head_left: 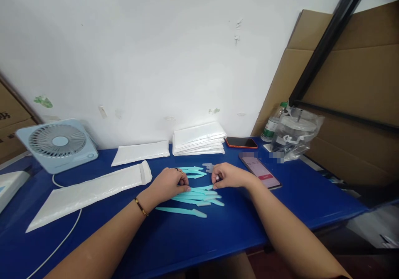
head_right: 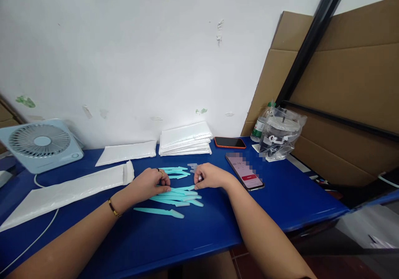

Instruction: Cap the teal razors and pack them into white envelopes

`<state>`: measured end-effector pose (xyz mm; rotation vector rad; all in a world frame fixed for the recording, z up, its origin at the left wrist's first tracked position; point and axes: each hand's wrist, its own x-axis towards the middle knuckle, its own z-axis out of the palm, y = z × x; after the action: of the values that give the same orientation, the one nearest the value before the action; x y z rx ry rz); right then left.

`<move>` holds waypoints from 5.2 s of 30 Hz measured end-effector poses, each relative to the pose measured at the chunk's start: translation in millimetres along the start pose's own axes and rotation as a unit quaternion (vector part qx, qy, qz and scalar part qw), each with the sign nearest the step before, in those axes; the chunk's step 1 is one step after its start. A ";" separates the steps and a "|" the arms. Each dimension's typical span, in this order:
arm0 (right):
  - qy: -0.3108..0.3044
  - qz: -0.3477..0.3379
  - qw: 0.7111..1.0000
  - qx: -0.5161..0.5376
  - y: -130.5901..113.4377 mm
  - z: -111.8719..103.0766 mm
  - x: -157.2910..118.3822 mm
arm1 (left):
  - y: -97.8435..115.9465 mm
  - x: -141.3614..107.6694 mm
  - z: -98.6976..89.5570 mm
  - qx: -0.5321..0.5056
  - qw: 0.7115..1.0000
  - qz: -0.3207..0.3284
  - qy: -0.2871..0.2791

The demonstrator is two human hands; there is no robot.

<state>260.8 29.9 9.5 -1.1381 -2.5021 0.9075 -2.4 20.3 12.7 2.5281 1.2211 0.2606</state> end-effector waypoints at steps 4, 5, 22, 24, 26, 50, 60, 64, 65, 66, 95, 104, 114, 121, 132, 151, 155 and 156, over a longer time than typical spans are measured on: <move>0.038 0.015 0.999 0.004 4.5 3.9 4.3 | 1.1 1.8 1.1 0.006 1.000 -0.004 -0.004; 0.055 0.020 0.998 0.002 6.7 3.3 4.8 | -0.5 2.0 -0.7 0.013 1.000 -0.011 0.004; 0.155 0.053 0.986 0.032 8.1 2.2 9.5 | -3.4 0.4 -9.0 -0.028 0.998 -0.005 0.059; 0.149 0.044 0.986 0.057 5.8 3.5 10.1 | -3.6 1.3 -7.3 -0.033 0.998 -0.018 0.046; 0.134 0.043 0.982 0.128 3.9 3.6 10.1 | -5.5 1.4 -6.0 -0.044 0.998 -0.026 0.045; 0.226 0.127 0.922 0.286 37.6 -3.7 11.9 | -27.9 -1.3 -6.0 -0.043 0.993 -0.078 0.076; 0.188 0.100 0.972 0.098 18.6 -3.7 5.8 | -5.3 -7.8 -4.6 -0.009 0.999 0.042 0.021; 0.048 0.061 0.986 0.150 4.8 -6.4 -0.8 | 3.1 -8.8 0.1 -0.037 0.997 0.044 -0.044; 0.019 0.055 0.987 0.152 2.0 -6.4 -1.7 | 4.2 -8.5 1.2 -0.039 0.998 0.030 -0.048; -0.002 0.051 0.987 0.150 -0.5 -6.1 -2.3 | 4.9 -8.0 2.0 -0.041 0.998 0.017 -0.052; -0.002 0.009 0.999 -0.038 -3.2 4.1 2.3 | 10.7 -4.0 2.4 0.094 0.995 0.015 0.010; 0.169 0.095 0.980 -0.038 7.2 -8.5 0.6 | 7.5 -7.8 -15.8 0.069 0.997 -0.009 0.035; -0.034 0.030 0.998 0.051 -8.5 -4.7 -4.9 | 16.0 -6.6 3.6 0.059 0.998 -0.014 -0.012; 0.043 0.048 0.998 0.020 2.4 -4.4 0.5 | 6.6 -2.9 -10.7 0.104 0.992 -0.054 0.037; 0.092 0.047 0.993 0.054 -6.7 -5.6 -3.0 | 21.6 -17.8 -14.1 0.036 0.996 0.024 -0.075; 0.201 0.147 0.967 0.059 8.8 -7.8 2.0 | 14.8 -11.8 -21.9 0.069 0.996 -0.044 0.034; 0.136 0.108 0.979 0.105 -3.9 -4.8 -1.4 | 30.4 -25.3 -21.7 0.040 0.996 0.011 -0.083; 0.103 0.093 0.983 0.117 -7.9 -3.4 -2.1 | 32.4 -26.8 -19.2 0.042 0.995 0.015 -0.089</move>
<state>259.0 25.7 17.2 -1.3262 -2.0895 1.0402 -1.2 -15.7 41.6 2.5786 1.1488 -0.0102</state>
